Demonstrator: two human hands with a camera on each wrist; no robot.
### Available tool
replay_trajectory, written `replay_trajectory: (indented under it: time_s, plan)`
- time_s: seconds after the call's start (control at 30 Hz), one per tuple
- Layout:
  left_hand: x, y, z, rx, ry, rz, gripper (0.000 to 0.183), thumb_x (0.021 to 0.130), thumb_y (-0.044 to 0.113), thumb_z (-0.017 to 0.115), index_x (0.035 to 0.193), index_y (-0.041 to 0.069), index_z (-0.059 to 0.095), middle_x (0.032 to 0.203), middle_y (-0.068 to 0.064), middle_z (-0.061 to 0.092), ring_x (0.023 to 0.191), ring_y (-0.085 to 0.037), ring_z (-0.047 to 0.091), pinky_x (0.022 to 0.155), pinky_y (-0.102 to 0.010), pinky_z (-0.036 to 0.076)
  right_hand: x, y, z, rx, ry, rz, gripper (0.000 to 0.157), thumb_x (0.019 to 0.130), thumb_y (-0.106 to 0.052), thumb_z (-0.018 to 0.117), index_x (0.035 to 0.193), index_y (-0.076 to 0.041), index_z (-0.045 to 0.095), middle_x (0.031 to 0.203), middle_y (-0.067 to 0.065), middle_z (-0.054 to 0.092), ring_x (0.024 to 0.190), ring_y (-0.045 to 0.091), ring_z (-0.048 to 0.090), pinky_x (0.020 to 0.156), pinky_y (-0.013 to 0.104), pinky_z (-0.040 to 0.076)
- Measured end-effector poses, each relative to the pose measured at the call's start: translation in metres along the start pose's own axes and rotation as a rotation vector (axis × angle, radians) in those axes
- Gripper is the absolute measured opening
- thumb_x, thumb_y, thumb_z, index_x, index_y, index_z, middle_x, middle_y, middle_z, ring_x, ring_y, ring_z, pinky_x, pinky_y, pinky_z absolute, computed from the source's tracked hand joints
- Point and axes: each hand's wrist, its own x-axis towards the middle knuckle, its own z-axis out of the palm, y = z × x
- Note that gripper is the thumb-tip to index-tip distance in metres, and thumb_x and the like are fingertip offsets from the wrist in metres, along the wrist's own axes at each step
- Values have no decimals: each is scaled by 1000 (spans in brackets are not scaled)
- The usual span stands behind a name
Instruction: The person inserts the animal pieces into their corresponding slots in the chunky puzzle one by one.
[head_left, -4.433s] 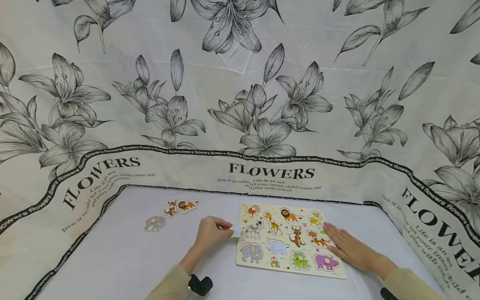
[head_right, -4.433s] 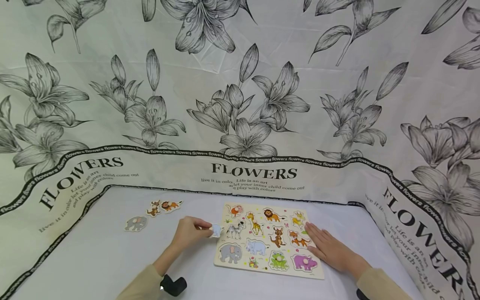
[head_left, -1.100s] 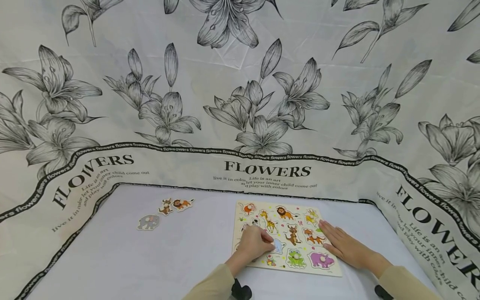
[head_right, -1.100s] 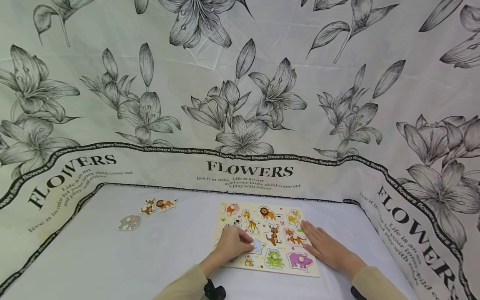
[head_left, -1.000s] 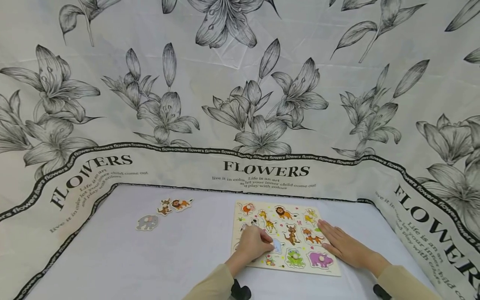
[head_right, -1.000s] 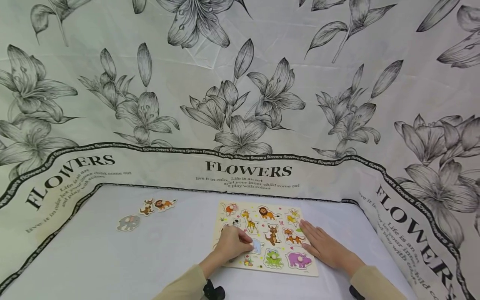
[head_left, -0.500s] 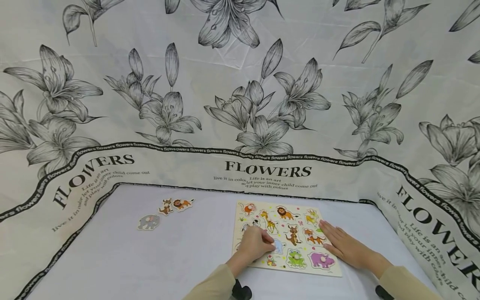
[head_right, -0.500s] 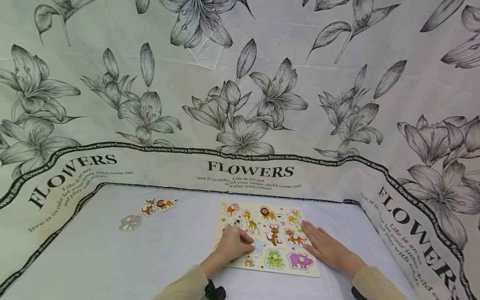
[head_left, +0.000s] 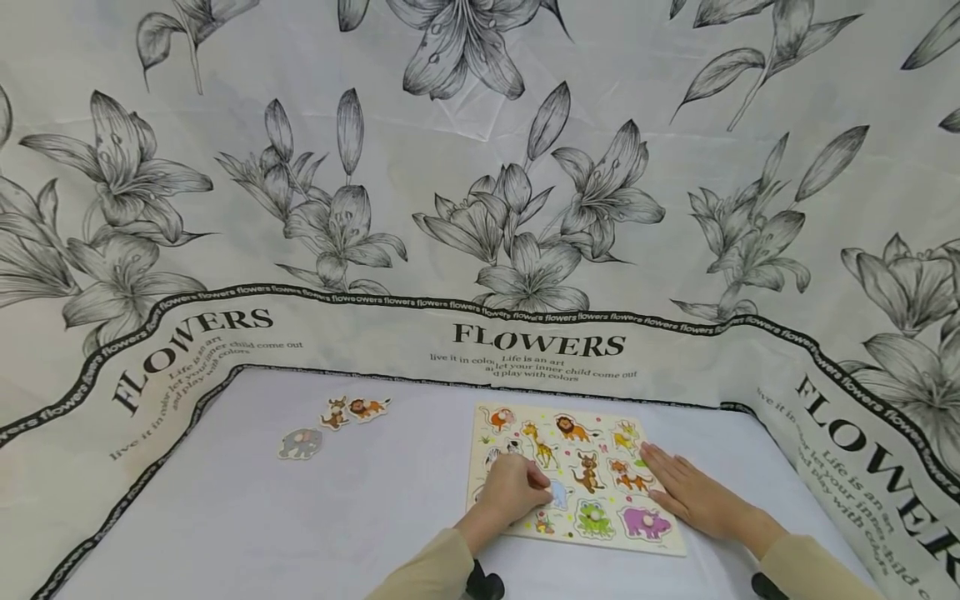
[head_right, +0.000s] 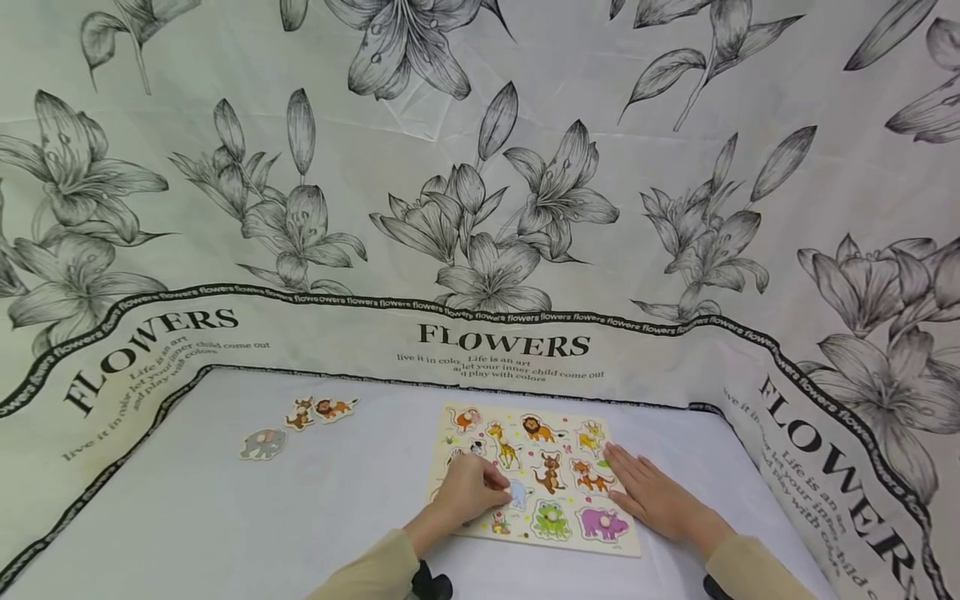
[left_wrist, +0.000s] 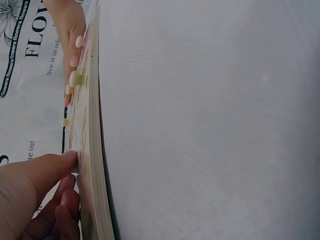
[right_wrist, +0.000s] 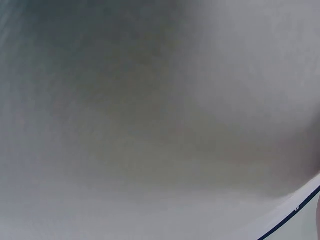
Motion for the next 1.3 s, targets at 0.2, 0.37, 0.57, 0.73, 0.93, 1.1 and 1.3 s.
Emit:
replay_trajectory:
  time_s: [0.2,0.37,0.57,0.73,0.93,1.1,1.3]
  plan:
    - [-1,1,0,8,0,17,11,70,7,83,73,10,73,65,7,66,56,6,48,57,-13,43,0,0,-1,4,-42,47,66,101,-45,39,151,-4,25,157,19,25,132,-18,-14,99,0,-18]
    - [-1,2,-1,31,7,23,10,71,7,82,74,11,74,66,6,67,57,6,49,57,-13,43,2,2,0,-14,-6,19,65,101,-45,40,150,-4,28,155,20,29,131,-20,-14,100,0,-17]
    - [-3,5,-4,37,-10,14,9,73,4,79,79,9,75,68,4,69,56,6,50,55,-12,43,2,2,-1,-36,27,-12,65,100,-45,43,149,-3,31,152,21,34,128,-22,-17,101,0,-17]
    - [-6,6,-6,23,-27,14,12,72,1,76,82,8,75,72,0,71,56,5,51,54,-12,43,2,4,0,-59,42,-41,65,99,-44,45,148,-3,33,151,22,36,128,-24,-18,102,0,-16]
    - [-7,6,-7,20,-66,-5,15,73,1,75,86,8,75,77,-1,73,57,4,50,54,-13,42,1,6,1,-67,47,-52,66,98,-45,47,148,-3,34,151,21,36,129,-24,-17,102,0,-15]
    - [-8,7,-9,36,-85,-11,17,73,3,76,90,7,75,79,-1,73,58,3,49,54,-14,40,1,7,0,-94,86,-94,66,97,-44,51,146,-2,37,149,20,40,133,-22,-14,104,1,-13]
    - [-10,9,-12,11,-95,-25,20,74,4,76,93,7,74,83,0,73,63,2,53,57,-15,43,2,9,0,-112,96,-112,66,96,-44,52,145,-2,38,148,21,41,133,-22,-14,105,1,-12]
